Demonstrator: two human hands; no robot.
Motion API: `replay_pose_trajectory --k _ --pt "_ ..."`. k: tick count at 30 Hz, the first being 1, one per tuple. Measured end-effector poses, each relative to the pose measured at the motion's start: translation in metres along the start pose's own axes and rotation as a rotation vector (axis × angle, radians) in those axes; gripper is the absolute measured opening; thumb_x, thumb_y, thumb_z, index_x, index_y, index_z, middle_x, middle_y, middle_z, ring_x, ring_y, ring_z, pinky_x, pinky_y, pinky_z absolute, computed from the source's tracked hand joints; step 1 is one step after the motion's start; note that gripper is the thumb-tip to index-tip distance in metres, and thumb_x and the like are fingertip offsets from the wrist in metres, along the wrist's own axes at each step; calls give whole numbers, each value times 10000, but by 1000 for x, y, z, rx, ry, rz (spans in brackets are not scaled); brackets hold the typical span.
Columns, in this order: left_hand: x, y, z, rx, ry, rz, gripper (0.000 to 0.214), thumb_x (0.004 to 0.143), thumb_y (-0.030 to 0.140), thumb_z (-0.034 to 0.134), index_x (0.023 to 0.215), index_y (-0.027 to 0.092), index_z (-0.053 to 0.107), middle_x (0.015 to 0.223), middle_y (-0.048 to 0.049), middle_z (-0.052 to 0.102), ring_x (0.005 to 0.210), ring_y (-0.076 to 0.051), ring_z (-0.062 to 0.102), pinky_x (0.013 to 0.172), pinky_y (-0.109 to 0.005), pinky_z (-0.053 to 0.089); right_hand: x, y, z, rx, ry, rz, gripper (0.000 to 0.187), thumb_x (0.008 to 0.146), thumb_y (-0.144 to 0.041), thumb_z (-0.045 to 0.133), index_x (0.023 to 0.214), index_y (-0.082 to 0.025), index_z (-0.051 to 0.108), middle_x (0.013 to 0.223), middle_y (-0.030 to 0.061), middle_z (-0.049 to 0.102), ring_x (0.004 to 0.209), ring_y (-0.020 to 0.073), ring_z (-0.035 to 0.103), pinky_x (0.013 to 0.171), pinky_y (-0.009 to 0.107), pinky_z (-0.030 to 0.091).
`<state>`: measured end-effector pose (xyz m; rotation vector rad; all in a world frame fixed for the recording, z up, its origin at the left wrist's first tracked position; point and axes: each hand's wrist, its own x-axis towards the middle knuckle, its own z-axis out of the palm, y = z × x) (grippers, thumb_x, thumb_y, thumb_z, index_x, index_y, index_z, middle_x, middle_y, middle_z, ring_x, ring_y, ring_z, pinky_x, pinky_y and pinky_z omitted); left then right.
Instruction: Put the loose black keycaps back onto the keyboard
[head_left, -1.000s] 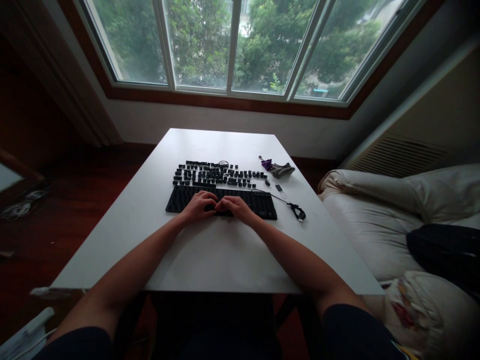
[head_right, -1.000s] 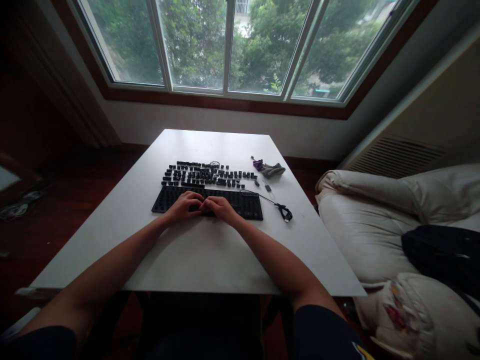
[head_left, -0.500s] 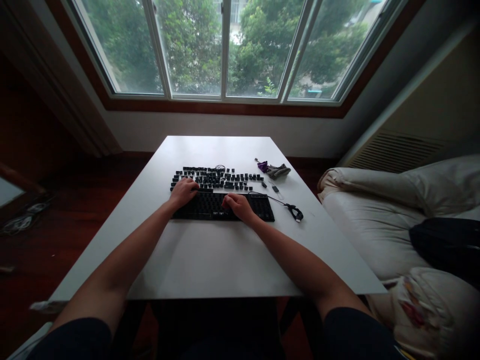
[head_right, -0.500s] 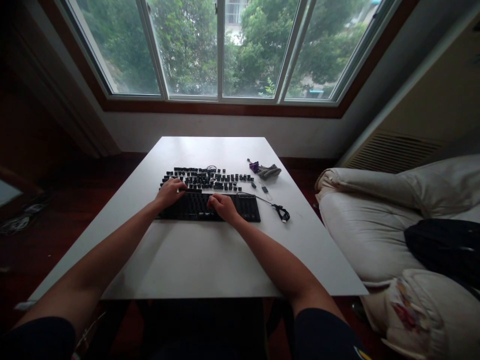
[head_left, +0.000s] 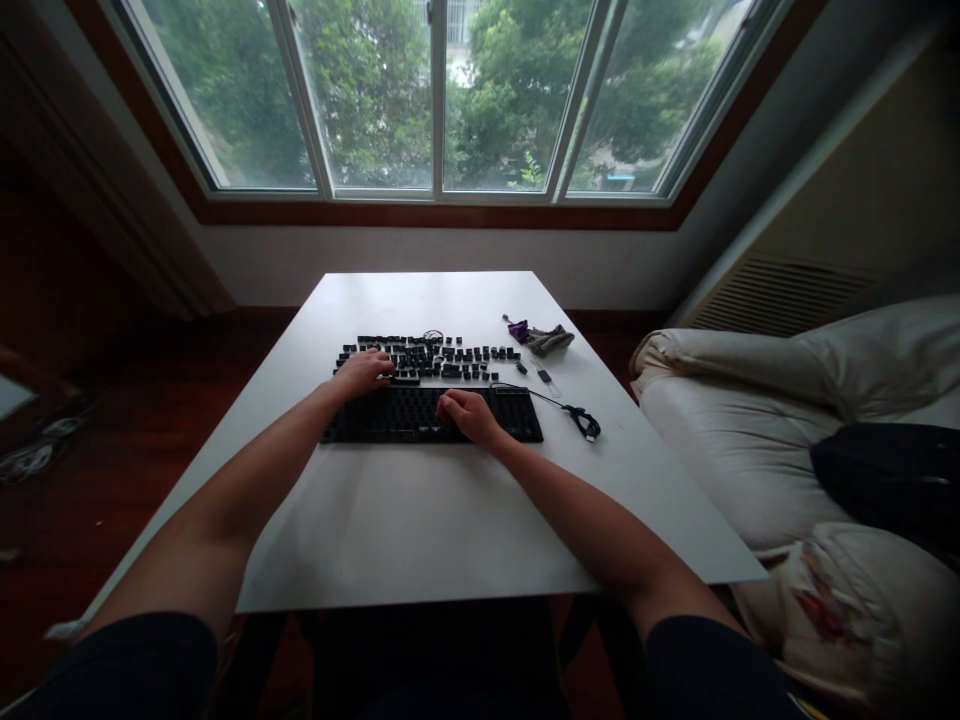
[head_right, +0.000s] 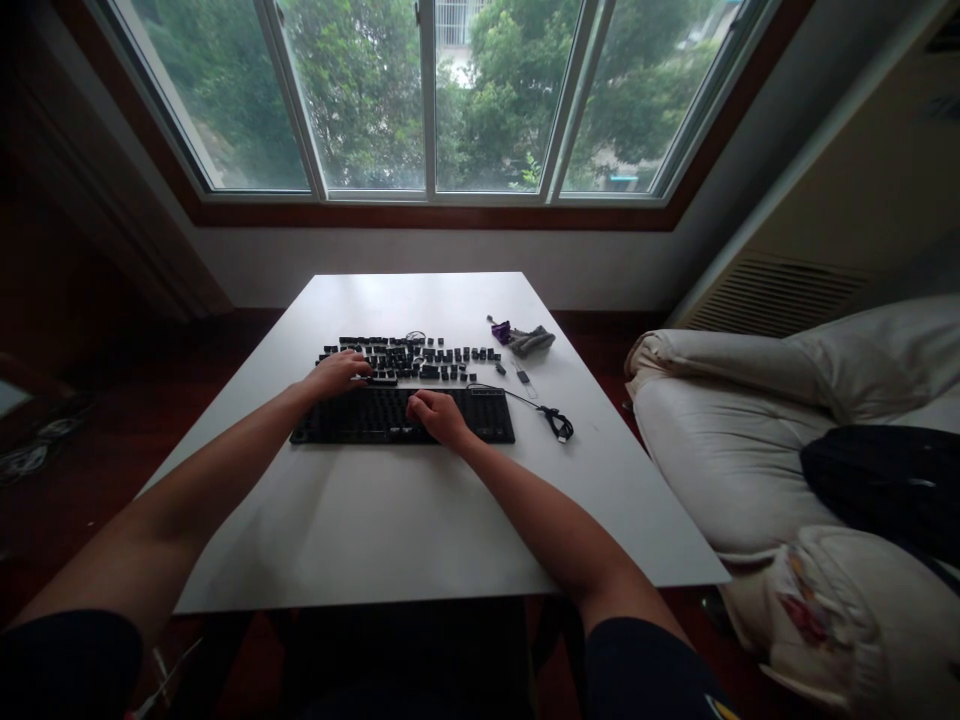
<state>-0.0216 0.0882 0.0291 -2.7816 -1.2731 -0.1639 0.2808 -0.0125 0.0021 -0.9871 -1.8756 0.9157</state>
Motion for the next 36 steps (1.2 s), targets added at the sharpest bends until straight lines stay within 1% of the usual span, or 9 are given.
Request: replay_pose_trajectory --k 6,10,14,17,21,25,28,31,36 --pt "1 -4 4 -44 5 -4 196 837 352 653 981 253 743 1014 -67 667 980 -245 555 853 -340 412 -1 -1 -1 9 -5 -8 347 961 -350 482 730 -193 688 692 0 670 653 131 598 671 235 437" --pt "-4 -1 -1 -105 55 -35 188 842 356 645 956 240 741 1006 -69 657 977 -243 560 876 -350 425 -1 -2 -1 9 -4 -8 346 961 -348 483 730 -190 687 691 0 668 657 130 599 670 234 435" --pt "-18 13 -12 -186 172 -85 202 853 371 638 972 229 720 1007 -68 654 981 -248 564 889 -371 432 -1 -2 -1 3 -8 -4 351 962 -352 481 728 -188 686 686 -1 667 648 127 595 664 231 432" --pt "-38 30 -18 -299 219 -139 197 862 372 633 971 223 704 960 -52 663 931 -228 576 843 -350 445 -1 -1 1 -14 -12 -8 349 961 -353 483 729 -189 686 689 -1 669 646 127 591 664 231 429" --pt "-72 53 -20 -450 124 -137 217 863 376 637 995 219 711 949 -36 681 870 -195 598 775 -310 455 -2 -3 4 -44 -13 -19 352 966 -349 476 734 -188 684 688 -3 663 650 130 585 659 231 416" --pt "-97 66 -18 -539 53 -120 252 856 409 649 999 216 725 927 -35 687 815 -175 608 737 -289 464 -5 -12 11 -144 -9 -56 309 966 -342 496 768 -187 675 692 -8 642 657 134 566 653 238 401" --pt "-106 70 -15 -587 35 -91 269 872 425 633 1010 217 733 952 -44 692 833 -174 613 739 -281 468 -8 -19 20 -236 -11 -140 205 949 -301 545 840 -195 684 794 11 663 746 153 584 697 255 419" --pt "-109 71 -14 -596 53 -66 279 891 427 615 1025 214 736 965 -52 688 848 -174 616 749 -278 469 -11 -23 31 -312 -47 -245 112 927 -252 592 923 -209 695 936 44 683 896 185 597 806 291 450" --pt "-111 71 -17 -562 58 -24 270 894 420 621 1023 213 736 960 -55 676 848 -175 614 741 -274 466 -16 -26 40 -373 -138 -341 153 920 -217 622 1047 -233 705 1033 64 695 1027 216 584 919 350 467"
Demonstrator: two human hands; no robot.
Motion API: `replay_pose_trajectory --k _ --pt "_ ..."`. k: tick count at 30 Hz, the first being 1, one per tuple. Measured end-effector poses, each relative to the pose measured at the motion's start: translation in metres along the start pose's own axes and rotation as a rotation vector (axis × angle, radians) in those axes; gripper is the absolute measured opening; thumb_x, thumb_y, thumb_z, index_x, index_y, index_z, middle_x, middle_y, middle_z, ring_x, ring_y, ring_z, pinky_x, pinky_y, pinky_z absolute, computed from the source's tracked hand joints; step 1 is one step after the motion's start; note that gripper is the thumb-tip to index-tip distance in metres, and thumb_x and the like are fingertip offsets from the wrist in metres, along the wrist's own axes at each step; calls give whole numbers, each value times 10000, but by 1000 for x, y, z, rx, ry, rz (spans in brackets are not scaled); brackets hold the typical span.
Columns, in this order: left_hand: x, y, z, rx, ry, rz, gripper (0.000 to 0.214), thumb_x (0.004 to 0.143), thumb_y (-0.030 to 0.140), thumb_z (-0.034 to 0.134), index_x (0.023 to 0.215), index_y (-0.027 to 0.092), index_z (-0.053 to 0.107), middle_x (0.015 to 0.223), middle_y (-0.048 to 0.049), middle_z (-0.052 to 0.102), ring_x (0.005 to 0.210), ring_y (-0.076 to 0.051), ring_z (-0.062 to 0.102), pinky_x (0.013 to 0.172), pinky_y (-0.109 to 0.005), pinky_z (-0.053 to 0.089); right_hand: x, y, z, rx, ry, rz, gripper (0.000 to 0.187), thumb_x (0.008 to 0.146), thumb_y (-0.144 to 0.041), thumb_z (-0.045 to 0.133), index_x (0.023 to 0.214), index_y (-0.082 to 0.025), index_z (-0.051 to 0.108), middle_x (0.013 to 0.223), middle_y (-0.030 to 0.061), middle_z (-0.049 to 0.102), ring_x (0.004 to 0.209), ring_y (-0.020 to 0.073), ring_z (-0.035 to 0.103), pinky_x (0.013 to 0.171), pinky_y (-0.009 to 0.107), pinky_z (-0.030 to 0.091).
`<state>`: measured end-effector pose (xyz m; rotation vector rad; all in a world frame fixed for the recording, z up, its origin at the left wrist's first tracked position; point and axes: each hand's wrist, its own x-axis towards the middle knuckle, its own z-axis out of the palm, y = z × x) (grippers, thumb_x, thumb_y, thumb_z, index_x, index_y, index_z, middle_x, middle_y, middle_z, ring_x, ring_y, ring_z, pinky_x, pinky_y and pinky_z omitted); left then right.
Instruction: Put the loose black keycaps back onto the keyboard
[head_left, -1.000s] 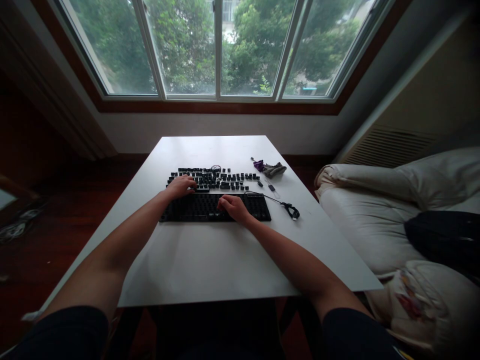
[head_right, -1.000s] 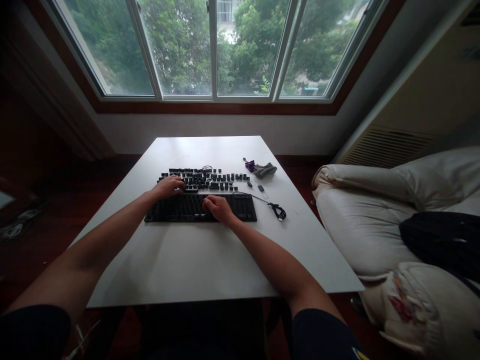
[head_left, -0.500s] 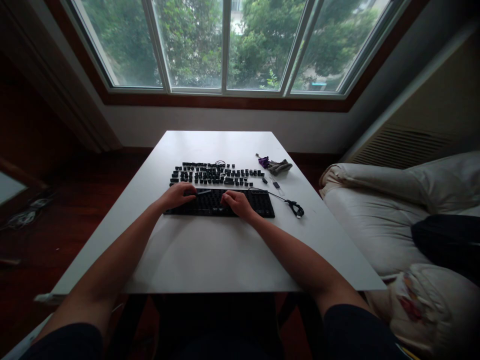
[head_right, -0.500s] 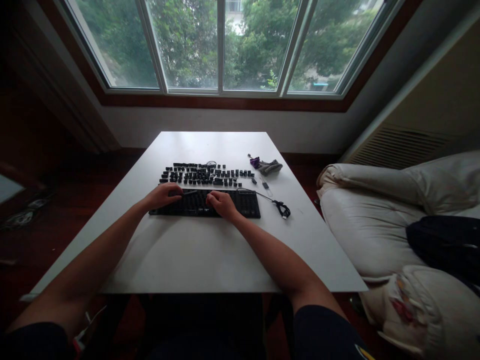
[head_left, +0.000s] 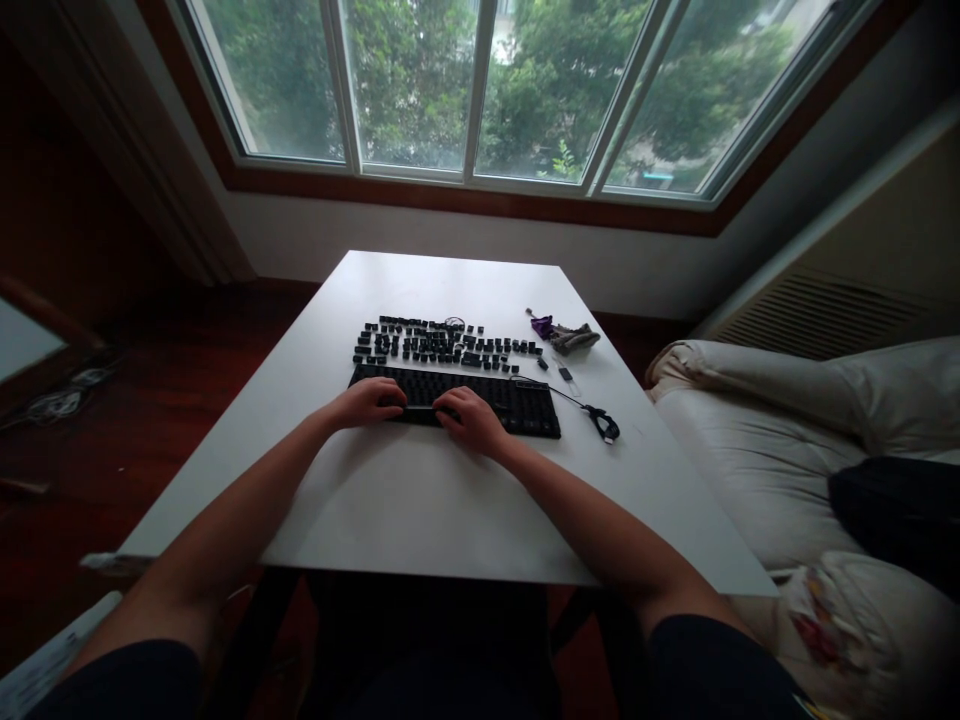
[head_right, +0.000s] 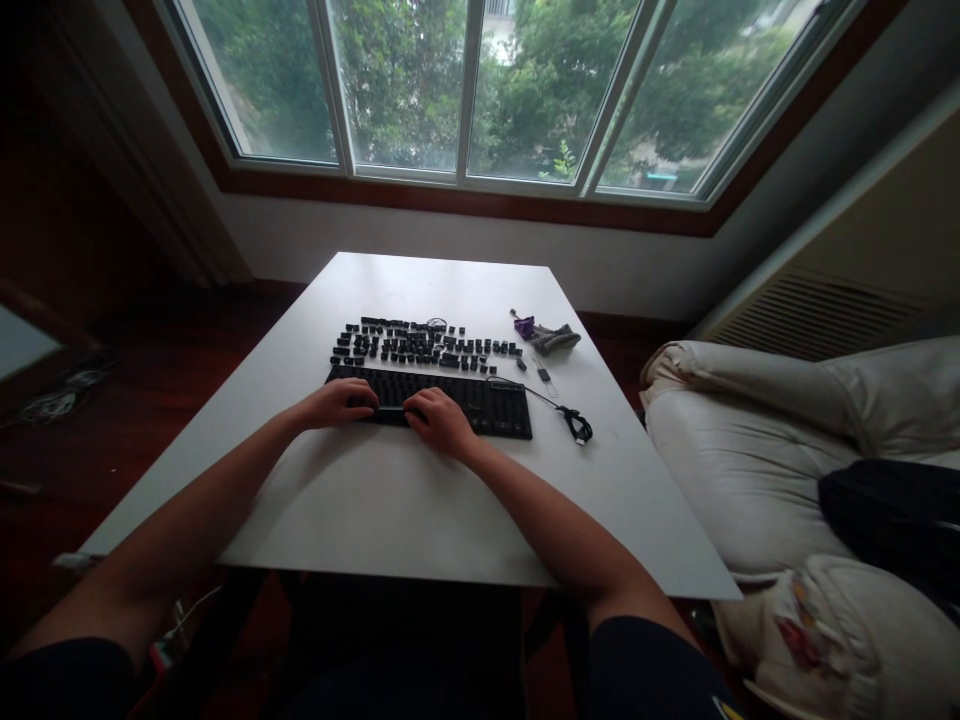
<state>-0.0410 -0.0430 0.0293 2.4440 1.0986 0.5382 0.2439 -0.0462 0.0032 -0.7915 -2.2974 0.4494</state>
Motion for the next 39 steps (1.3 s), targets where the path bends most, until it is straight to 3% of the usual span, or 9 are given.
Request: replay_pose_trajectory --k 12,27,39 --pt "-1 -8 -1 19 0 25 300 918 447 580 1049 222 729 987 -75 667 930 -208 606 827 -317 478 -2 1 5 -56 -46 -46 252 944 -224 604 1175 -233 704 1103 73 716 1072 223 590 983 390 462" --pt "-6 -4 0 34 44 39 243 899 404 613 1008 215 721 977 -70 659 942 -213 593 858 -327 472 0 1 12 -102 -48 -44 207 954 -214 593 1123 -231 712 1081 65 715 1052 215 591 963 363 457" --pt "-10 -7 4 -38 66 -28 297 916 446 585 1035 219 734 989 -67 661 923 -200 613 837 -314 489 5 -1 19 -114 -11 31 169 948 -209 612 1072 -240 722 1031 62 720 1004 209 612 926 348 464"
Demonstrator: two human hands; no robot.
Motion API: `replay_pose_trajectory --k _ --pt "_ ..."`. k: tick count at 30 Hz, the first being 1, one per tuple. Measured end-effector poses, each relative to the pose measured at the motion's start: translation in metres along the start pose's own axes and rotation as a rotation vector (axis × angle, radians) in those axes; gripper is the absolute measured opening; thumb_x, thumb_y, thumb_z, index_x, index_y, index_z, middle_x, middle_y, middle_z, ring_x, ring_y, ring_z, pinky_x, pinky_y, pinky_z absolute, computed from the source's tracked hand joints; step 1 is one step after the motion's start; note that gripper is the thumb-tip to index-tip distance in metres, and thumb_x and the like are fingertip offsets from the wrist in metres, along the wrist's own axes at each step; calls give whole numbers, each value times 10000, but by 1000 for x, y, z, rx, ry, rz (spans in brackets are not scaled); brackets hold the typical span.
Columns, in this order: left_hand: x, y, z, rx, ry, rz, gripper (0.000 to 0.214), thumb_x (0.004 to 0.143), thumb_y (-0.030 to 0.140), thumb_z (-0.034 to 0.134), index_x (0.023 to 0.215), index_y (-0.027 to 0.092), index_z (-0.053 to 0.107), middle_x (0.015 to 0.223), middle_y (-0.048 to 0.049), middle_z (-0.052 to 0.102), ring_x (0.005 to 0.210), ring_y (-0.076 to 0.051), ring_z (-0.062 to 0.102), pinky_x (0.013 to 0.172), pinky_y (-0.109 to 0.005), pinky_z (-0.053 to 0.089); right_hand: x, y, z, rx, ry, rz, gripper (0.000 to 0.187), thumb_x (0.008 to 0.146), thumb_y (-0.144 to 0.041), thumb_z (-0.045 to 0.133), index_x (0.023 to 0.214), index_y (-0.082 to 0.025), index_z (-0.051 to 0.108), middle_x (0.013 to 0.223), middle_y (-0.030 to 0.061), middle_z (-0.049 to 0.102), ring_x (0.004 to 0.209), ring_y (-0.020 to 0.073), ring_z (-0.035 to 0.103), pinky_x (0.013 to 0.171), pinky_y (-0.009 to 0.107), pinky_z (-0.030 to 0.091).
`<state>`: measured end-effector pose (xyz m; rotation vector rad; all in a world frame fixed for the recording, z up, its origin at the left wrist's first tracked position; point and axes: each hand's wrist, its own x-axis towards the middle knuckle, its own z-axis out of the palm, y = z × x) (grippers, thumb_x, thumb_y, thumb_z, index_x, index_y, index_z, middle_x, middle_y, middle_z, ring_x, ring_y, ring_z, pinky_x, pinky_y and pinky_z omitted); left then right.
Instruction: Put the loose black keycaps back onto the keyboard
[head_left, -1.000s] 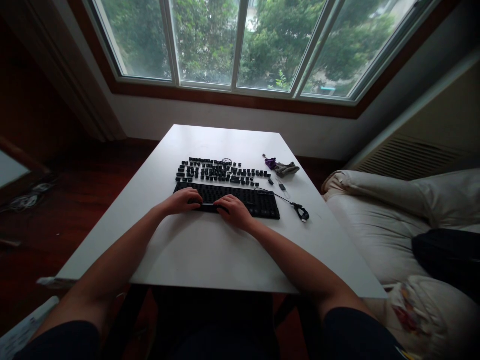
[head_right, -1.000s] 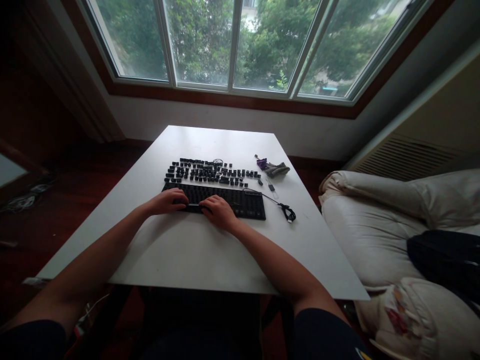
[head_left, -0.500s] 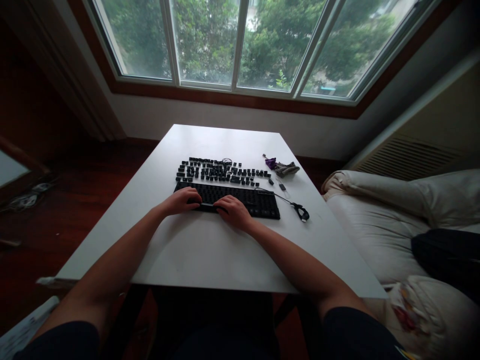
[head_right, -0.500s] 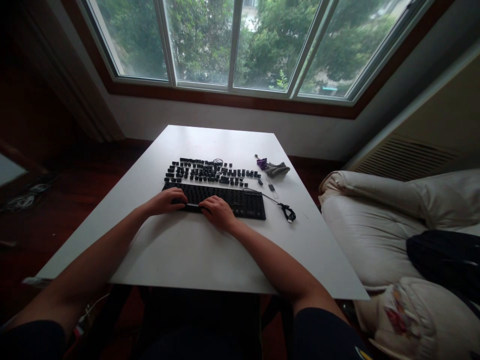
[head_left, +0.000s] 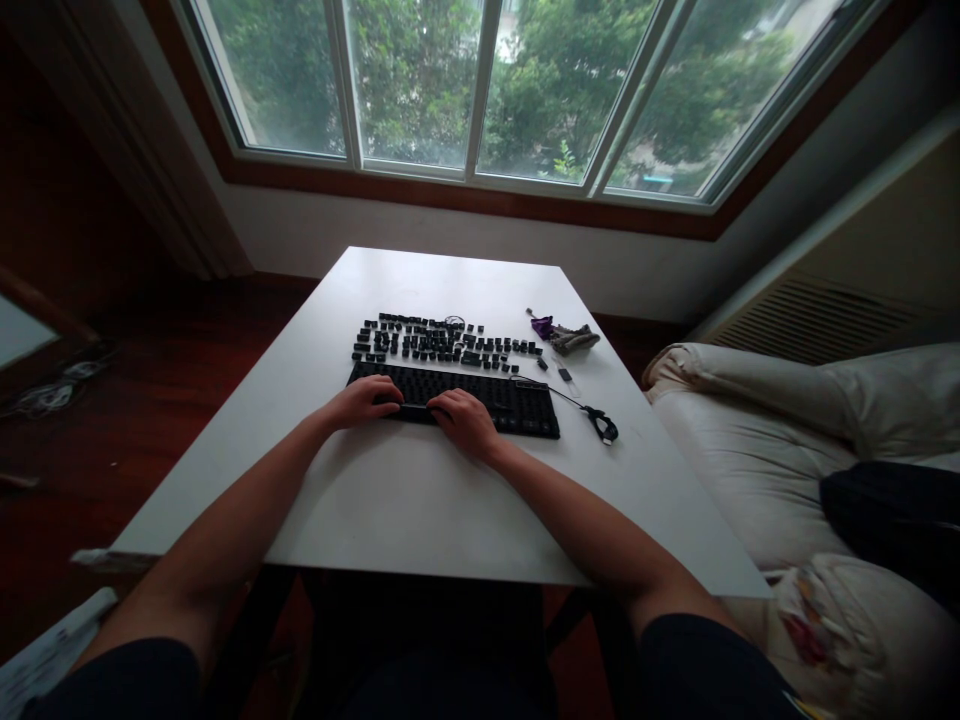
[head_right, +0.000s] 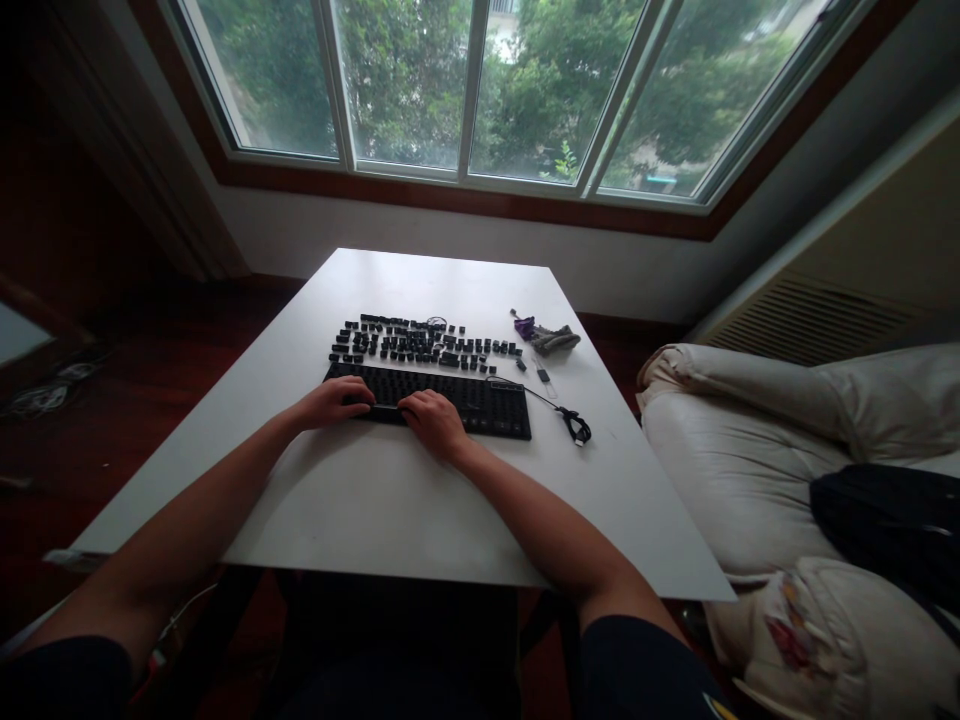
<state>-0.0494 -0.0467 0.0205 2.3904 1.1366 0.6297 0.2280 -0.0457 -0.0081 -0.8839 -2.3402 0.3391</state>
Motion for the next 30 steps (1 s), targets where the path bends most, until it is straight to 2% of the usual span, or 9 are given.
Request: replay_pose_trajectory --k 10,30 --pt "-1 0 0 8 6 17 301 924 442 573 1044 218 735 980 -68 658 920 -199 610 840 -316 489 1 1 1 36 14 33 161 935 -192 621 1056 -237 718 1024 55 717 993 203 620 916 345 468" --pt "-3 4 -1 81 -13 55 188 894 374 612 968 218 688 970 -62 646 961 -224 554 899 -356 438 0 -7 -1 -87 -42 -98 194 949 -164 575 1073 -237 705 1043 68 669 1021 219 558 925 362 462"
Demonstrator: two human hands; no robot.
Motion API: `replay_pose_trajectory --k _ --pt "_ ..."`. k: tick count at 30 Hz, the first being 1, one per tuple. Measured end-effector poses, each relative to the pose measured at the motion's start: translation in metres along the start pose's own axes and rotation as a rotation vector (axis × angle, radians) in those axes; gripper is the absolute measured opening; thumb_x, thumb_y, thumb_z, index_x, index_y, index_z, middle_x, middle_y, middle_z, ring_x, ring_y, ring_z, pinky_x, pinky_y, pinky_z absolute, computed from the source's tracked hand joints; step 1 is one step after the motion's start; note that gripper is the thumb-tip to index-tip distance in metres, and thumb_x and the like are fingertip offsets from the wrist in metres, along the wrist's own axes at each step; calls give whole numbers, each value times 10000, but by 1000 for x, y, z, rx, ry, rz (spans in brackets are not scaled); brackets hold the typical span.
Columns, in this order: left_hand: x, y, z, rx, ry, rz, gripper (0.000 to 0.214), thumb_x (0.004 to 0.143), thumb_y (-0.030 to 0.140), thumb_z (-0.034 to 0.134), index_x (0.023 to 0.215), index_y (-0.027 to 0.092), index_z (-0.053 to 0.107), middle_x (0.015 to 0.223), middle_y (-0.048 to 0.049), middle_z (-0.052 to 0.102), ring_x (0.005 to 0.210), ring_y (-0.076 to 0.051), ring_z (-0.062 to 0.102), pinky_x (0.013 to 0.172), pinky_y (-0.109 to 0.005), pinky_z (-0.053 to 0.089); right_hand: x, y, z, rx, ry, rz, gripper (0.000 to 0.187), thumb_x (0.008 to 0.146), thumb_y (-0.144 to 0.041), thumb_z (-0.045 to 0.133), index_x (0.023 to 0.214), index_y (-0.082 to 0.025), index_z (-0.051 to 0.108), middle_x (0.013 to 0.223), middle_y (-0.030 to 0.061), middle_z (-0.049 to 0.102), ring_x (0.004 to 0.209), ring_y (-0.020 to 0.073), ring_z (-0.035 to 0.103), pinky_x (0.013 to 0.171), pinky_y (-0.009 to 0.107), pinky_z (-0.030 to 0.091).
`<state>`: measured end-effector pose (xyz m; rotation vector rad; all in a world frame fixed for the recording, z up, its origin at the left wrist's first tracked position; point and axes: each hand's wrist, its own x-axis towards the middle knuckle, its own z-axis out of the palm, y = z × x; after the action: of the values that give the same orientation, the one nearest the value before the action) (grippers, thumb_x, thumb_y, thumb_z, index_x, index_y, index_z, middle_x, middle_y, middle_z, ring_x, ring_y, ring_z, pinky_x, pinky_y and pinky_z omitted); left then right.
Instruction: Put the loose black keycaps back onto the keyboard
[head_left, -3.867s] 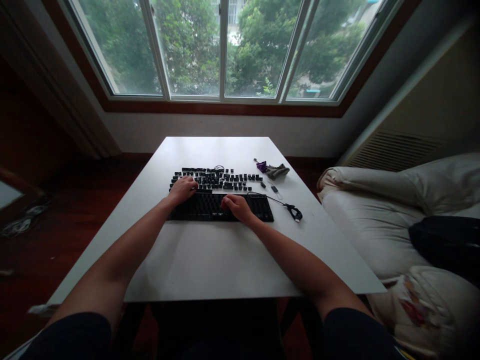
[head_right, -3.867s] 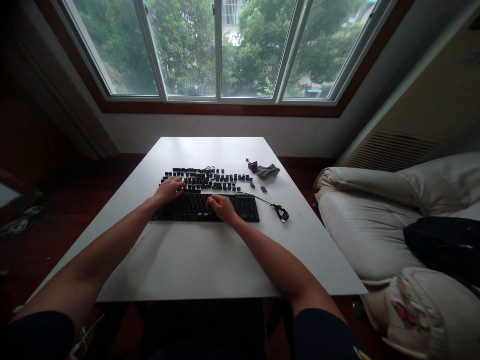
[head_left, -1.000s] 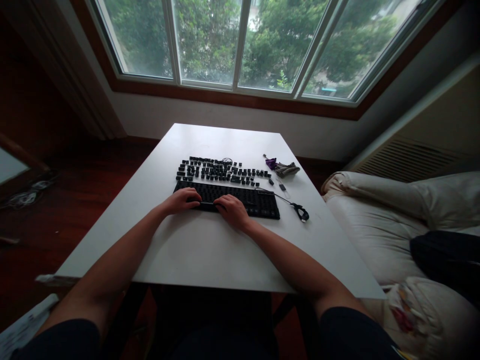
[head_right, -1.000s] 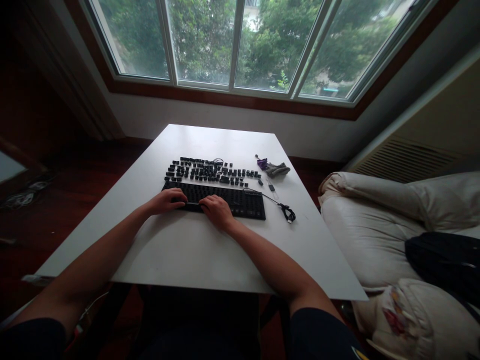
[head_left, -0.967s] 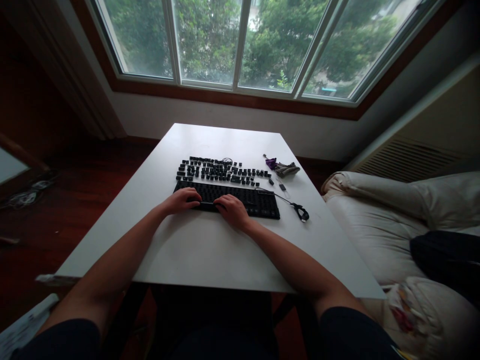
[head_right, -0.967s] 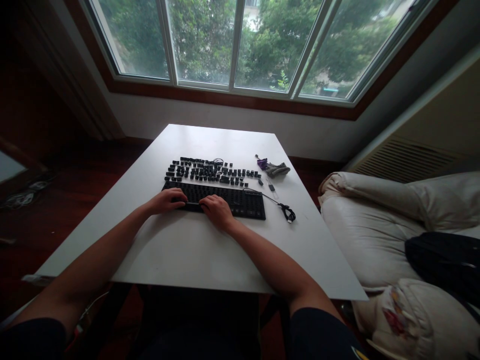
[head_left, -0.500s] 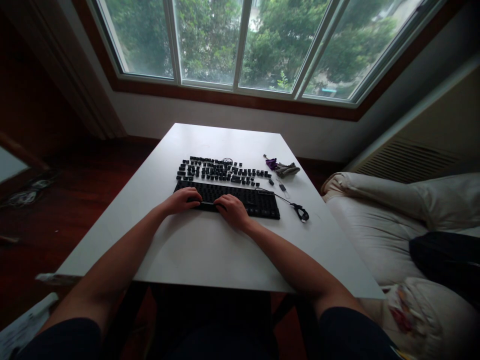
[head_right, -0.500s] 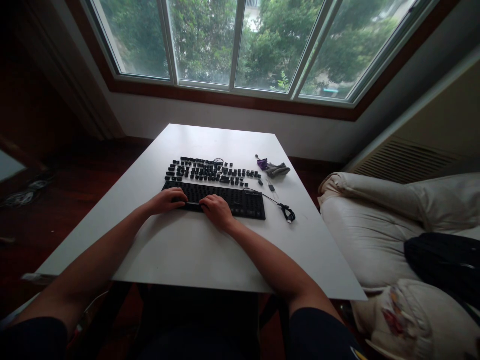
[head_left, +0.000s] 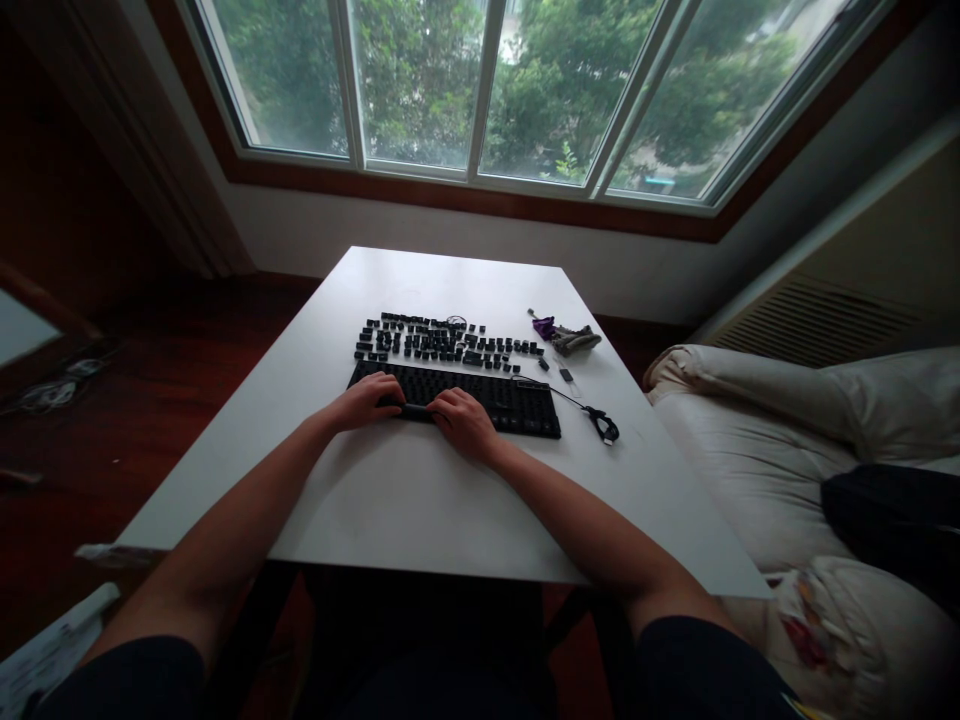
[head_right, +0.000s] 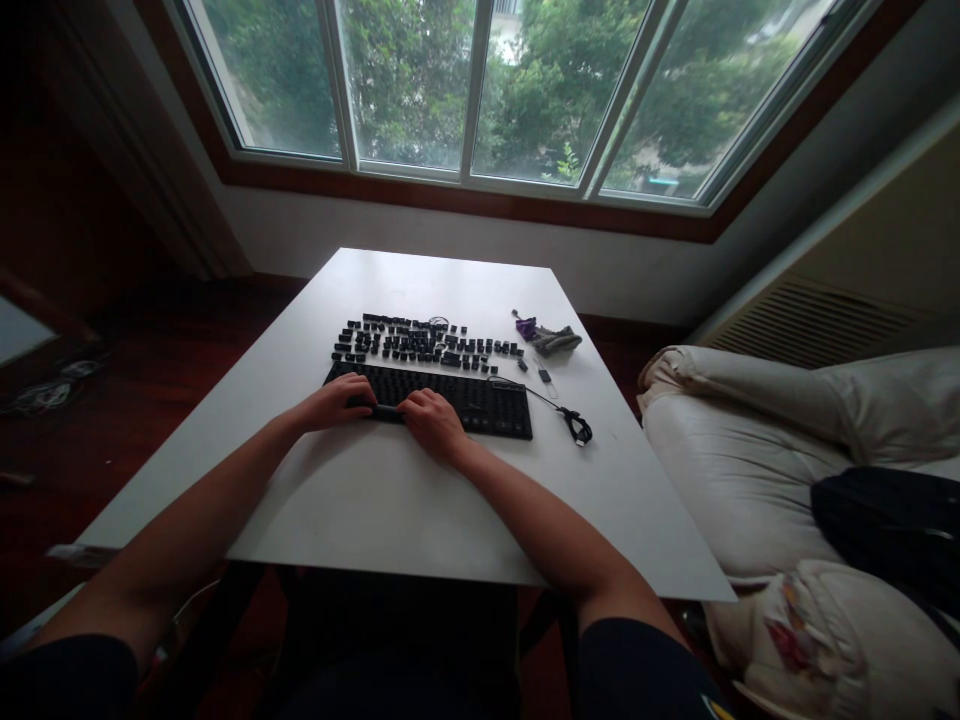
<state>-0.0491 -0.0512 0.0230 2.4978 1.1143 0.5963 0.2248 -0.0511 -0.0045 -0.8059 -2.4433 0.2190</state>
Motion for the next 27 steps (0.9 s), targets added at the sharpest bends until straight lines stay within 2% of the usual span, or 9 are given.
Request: replay_pose_trajectory --k 6,13,17,21,24,27 --pt "1 -4 5 44 -17 -9 181 883 377 619 945 221 687 980 -66 634 978 -232 536 914 -364 423 -2 -1 5 -97 -19 -35 147 979 -221 565 1020 -230 706 1036 78 654 990 216 539 912 356 440" --pt "-1 -2 11 44 45 -1 191 875 373 642 989 235 706 1042 -59 641 997 -230 539 953 -381 401 -6 0 1 -136 14 -69 153 981 -208 549 1027 -213 695 1018 76 645 975 208 531 884 341 445" --pt "2 6 17 26 70 11 189 878 359 643 1010 242 710 1028 -53 662 988 -229 558 950 -387 402 -7 -2 -4 -139 68 -92 197 995 -263 531 1107 -211 686 1025 81 654 979 213 539 907 361 438" --pt "9 10 22 11 106 34 198 894 355 628 1030 240 713 993 -54 680 959 -224 572 936 -387 419 -6 -5 -5 -176 39 -144 245 993 -254 524 1186 -213 668 1086 89 662 1034 226 541 923 381 426" --pt "11 8 20 18 167 16 213 904 353 614 1051 232 710 962 -59 682 945 -225 576 923 -388 436 -5 -7 -4 -195 -9 -147 245 974 -235 547 1181 -203 675 1097 97 667 1057 235 540 920 390 424" --pt "7 -3 12 68 297 -66 201 926 332 573 1025 233 716 995 -65 680 978 -233 572 950 -403 434 -5 -8 -4 -175 -16 -135 280 968 -227 549 1224 -194 658 1131 106 666 1089 237 538 943 394 425"
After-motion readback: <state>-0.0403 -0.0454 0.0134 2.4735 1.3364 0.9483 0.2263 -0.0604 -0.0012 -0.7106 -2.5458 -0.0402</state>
